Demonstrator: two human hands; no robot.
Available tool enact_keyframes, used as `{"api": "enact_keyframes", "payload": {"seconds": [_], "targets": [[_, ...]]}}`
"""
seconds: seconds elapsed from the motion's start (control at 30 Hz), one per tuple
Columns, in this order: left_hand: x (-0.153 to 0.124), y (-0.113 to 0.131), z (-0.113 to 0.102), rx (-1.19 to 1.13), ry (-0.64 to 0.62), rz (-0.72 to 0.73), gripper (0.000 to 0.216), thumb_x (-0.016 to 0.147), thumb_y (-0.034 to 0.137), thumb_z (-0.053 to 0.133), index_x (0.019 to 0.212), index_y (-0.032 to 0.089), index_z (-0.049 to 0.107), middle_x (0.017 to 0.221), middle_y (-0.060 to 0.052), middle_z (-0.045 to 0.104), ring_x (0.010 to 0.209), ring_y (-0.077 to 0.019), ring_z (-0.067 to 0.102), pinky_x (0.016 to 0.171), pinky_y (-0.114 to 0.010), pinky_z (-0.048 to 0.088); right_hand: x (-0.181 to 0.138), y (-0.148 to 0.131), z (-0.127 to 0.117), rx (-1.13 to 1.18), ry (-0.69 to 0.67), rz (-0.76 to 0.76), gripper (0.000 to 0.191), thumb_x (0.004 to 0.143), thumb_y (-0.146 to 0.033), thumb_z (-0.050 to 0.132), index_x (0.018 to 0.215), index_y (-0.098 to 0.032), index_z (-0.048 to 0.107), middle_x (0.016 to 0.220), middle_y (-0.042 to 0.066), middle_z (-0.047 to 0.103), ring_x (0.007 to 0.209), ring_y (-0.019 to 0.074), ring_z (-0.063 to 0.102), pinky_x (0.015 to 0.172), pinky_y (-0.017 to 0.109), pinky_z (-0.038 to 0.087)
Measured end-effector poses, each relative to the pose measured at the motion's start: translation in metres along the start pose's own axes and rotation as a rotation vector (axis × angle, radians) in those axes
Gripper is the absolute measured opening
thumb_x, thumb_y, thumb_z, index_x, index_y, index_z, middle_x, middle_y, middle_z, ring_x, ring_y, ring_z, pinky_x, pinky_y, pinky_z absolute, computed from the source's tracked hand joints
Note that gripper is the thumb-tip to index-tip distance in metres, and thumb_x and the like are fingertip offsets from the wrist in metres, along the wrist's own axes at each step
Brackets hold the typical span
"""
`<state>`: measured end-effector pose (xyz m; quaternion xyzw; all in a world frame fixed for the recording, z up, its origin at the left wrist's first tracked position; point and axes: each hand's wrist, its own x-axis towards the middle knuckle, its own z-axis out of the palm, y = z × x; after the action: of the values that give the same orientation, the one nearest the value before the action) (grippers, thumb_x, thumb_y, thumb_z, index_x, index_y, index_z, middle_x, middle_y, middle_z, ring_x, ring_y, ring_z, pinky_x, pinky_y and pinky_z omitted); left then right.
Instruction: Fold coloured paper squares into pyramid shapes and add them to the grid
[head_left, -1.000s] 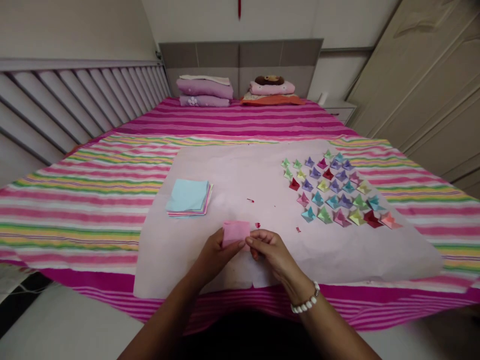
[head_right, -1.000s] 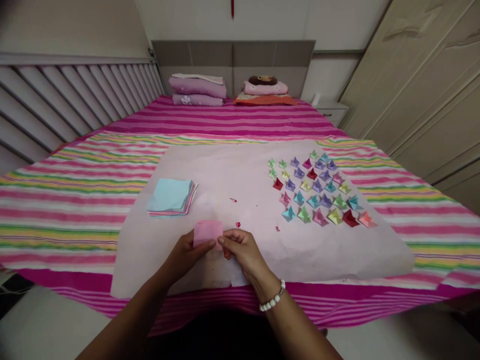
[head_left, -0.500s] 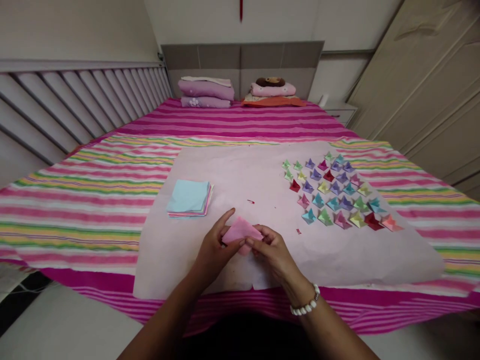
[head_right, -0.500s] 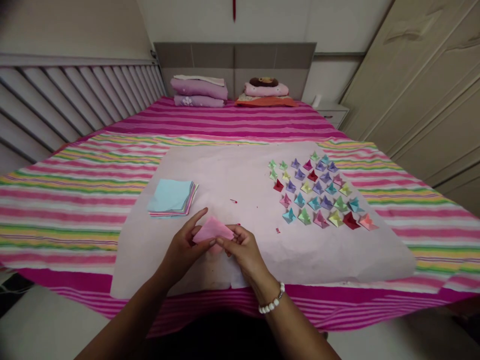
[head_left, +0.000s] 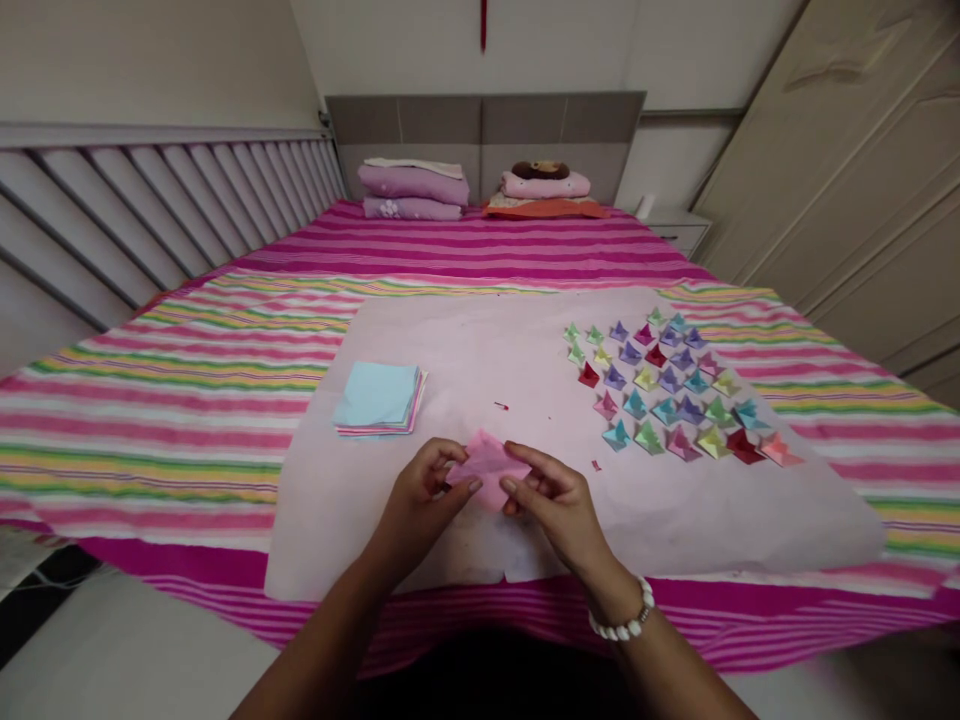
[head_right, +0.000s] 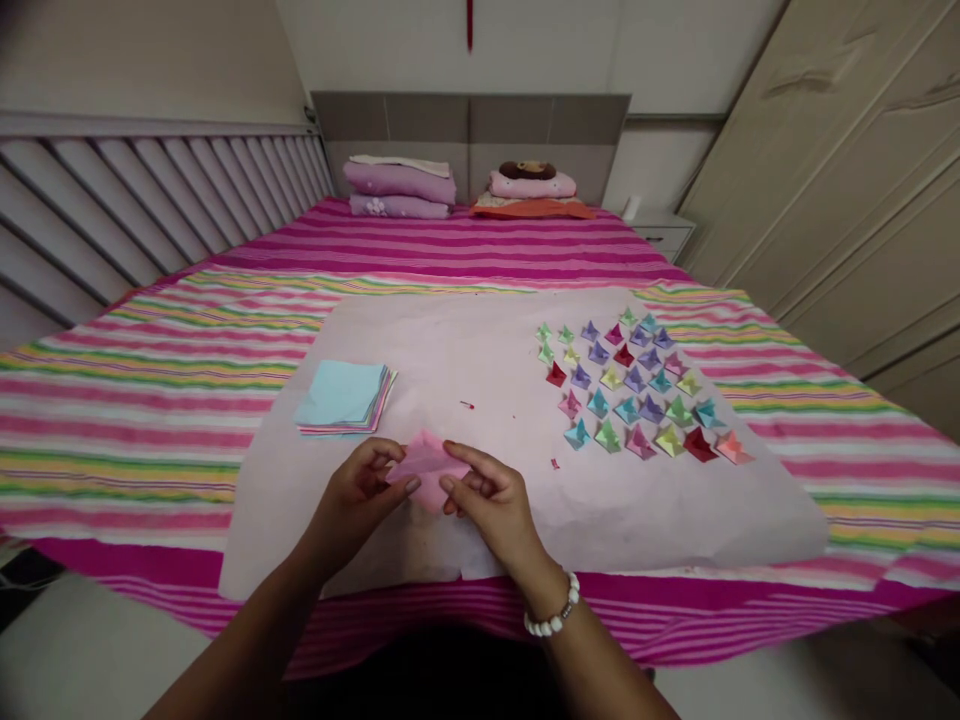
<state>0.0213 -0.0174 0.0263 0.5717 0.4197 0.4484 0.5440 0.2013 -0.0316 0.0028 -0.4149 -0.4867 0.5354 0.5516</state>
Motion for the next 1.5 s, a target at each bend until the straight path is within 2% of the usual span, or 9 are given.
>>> {"api": "enact_keyframes", "payload": {"seconds": [0.2,0.4,0.53,0.7,0.77,1.0,1.23,1.4,1.5], "targets": [[0.0,0.002,-0.002,0.003,-0.034,0.062,0.011,0.079,0.025,0.068,0.08,0.019,0.058,0.075,0.003,0.057,0.067,-0.0091,0.052,0.06,-0.02,0.04,0.0,0.002,-0.001,0.069,-0.034,-0.03,0.021,0.077,-0.027,0.073,0.097,-0.023,0.074,0.053,-0.001,0.067,0.047,0.0114,0.059,0.047,0.022,0.046],[-0.002,0.003,-0.004,0.072,-0.017,0.004,0.024,0.078,0.026,0.069,0.101,0.022,0.059,0.078,0.002,0.064,0.069,-0.0119,0.059,0.061,-0.022,0.045,0.0,0.001,0.001,0.125,-0.045,-0.075,0.01,0.075,-0.028,0.074,0.083,-0.022,0.074,0.074,0.002,0.07,0.051,0.0113,0.063,0.045,0.021,0.046],[-0.003,0.005,-0.005,0.189,-0.087,0.146,0.028,0.083,0.023,0.063,0.111,0.025,0.065,0.108,-0.005,0.066,0.1,-0.0182,0.06,0.085,-0.031,0.048,-0.001,-0.002,0.002,0.057,-0.03,-0.073,0.01,0.076,-0.029,0.073,0.082,-0.021,0.072,0.07,0.001,0.068,0.051,0.0116,0.062,0.046,0.023,0.046],[-0.001,0.007,-0.006,0.195,-0.167,0.198,0.025,0.086,0.018,0.053,0.1,0.025,0.072,0.105,-0.007,0.065,0.092,-0.0181,0.061,0.072,-0.028,0.051,-0.003,-0.006,0.005,0.042,0.027,-0.012,0.038,0.073,-0.028,0.073,0.11,-0.024,0.065,0.07,0.0,0.068,0.051,0.0134,0.062,0.049,0.026,0.049],[-0.001,0.007,-0.006,0.181,-0.16,0.191,0.027,0.086,0.015,0.051,0.099,0.025,0.073,0.107,-0.007,0.064,0.089,-0.0168,0.061,0.066,-0.025,0.05,-0.003,-0.006,0.004,0.072,0.027,0.007,0.049,0.072,-0.028,0.073,0.119,-0.027,0.06,0.082,0.001,0.071,0.053,0.0132,0.062,0.049,0.026,0.049],[-0.003,0.004,-0.005,0.264,-0.117,0.246,0.036,0.082,0.006,0.044,0.096,0.024,0.073,0.104,-0.005,0.063,0.091,-0.0155,0.061,0.076,-0.027,0.049,0.0,-0.003,0.0,0.161,-0.123,0.034,0.028,0.086,-0.04,0.056,0.098,-0.018,0.07,0.063,0.003,0.069,0.058,0.018,0.065,0.059,0.03,0.049],[-0.007,0.01,-0.005,0.263,-0.129,0.204,0.031,0.083,0.014,0.053,0.107,0.022,0.07,0.104,-0.007,0.062,0.095,-0.0182,0.06,0.078,-0.028,0.049,0.004,-0.006,0.007,-0.062,0.035,0.101,0.024,0.069,-0.034,0.077,0.086,-0.019,0.07,0.047,-0.003,0.059,0.043,0.0113,0.052,0.046,0.022,0.038],[-0.003,0.005,-0.004,0.22,0.032,0.118,0.014,0.079,0.028,0.066,0.086,0.019,0.074,0.085,-0.005,0.068,0.083,-0.0183,0.063,0.072,-0.028,0.05,0.005,-0.003,0.007,-0.103,0.063,0.043,0.019,0.068,-0.032,0.077,0.081,-0.019,0.071,0.046,-0.007,0.047,0.041,0.0074,0.037,0.041,0.02,0.027],[-0.002,-0.001,-0.003,0.249,0.063,0.093,0.011,0.074,0.028,0.071,0.082,0.02,0.074,0.084,-0.004,0.071,0.082,-0.0191,0.064,0.074,-0.03,0.05,0.006,-0.003,0.008,-0.119,0.056,-0.014,0.017,0.067,-0.032,0.078,0.077,-0.02,0.071,0.061,-0.003,0.056,0.046,0.0076,0.038,0.043,0.021,0.031]]}}
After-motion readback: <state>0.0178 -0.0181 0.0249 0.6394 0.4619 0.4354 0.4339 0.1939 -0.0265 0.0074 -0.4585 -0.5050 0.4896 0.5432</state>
